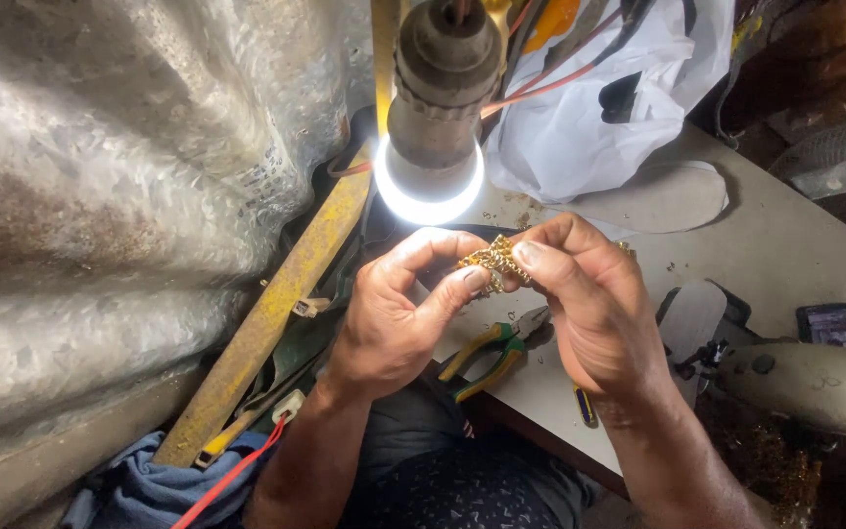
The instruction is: Using pliers to attach decorative gold chain segments to a black belt by crimping small metal links.
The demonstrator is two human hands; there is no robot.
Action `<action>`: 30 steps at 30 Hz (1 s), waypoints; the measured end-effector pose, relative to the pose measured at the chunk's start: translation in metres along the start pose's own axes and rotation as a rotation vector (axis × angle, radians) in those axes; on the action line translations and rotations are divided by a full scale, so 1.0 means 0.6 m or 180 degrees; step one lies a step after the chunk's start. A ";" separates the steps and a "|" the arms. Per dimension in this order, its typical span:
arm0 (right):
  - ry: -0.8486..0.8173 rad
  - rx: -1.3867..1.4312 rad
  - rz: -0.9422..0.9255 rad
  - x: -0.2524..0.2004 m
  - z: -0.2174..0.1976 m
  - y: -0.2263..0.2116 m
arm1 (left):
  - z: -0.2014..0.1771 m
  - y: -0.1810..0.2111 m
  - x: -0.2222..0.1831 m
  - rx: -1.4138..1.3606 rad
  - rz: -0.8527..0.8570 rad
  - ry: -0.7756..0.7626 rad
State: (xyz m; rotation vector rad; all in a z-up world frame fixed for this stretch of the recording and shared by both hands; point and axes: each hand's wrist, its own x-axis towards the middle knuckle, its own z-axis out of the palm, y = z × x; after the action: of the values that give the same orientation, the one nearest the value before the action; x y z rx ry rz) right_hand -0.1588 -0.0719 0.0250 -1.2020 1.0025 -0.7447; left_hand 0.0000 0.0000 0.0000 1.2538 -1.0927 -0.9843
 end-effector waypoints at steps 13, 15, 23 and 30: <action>0.0217 0.0536 -0.0022 0.030 -0.006 0.042 | 0.013 -0.045 0.018 -0.0474 -0.0329 0.0399; 0.0260 0.0560 0.0000 0.032 -0.005 0.043 | 0.014 -0.048 0.020 -0.0585 -0.0340 0.0394; 0.0267 0.0660 -0.0012 0.037 -0.011 0.051 | 0.014 -0.048 0.027 0.0120 -0.0174 0.0426; 0.0481 0.0699 -0.0056 0.034 -0.019 0.063 | 0.019 -0.044 0.027 0.0194 -0.0078 0.0377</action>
State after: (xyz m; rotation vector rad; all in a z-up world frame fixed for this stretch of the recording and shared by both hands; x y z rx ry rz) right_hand -0.1629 -0.0859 -0.0172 -0.9767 1.0059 -0.9452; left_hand -0.0071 -0.0202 -0.0252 1.3604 -1.0239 -0.8892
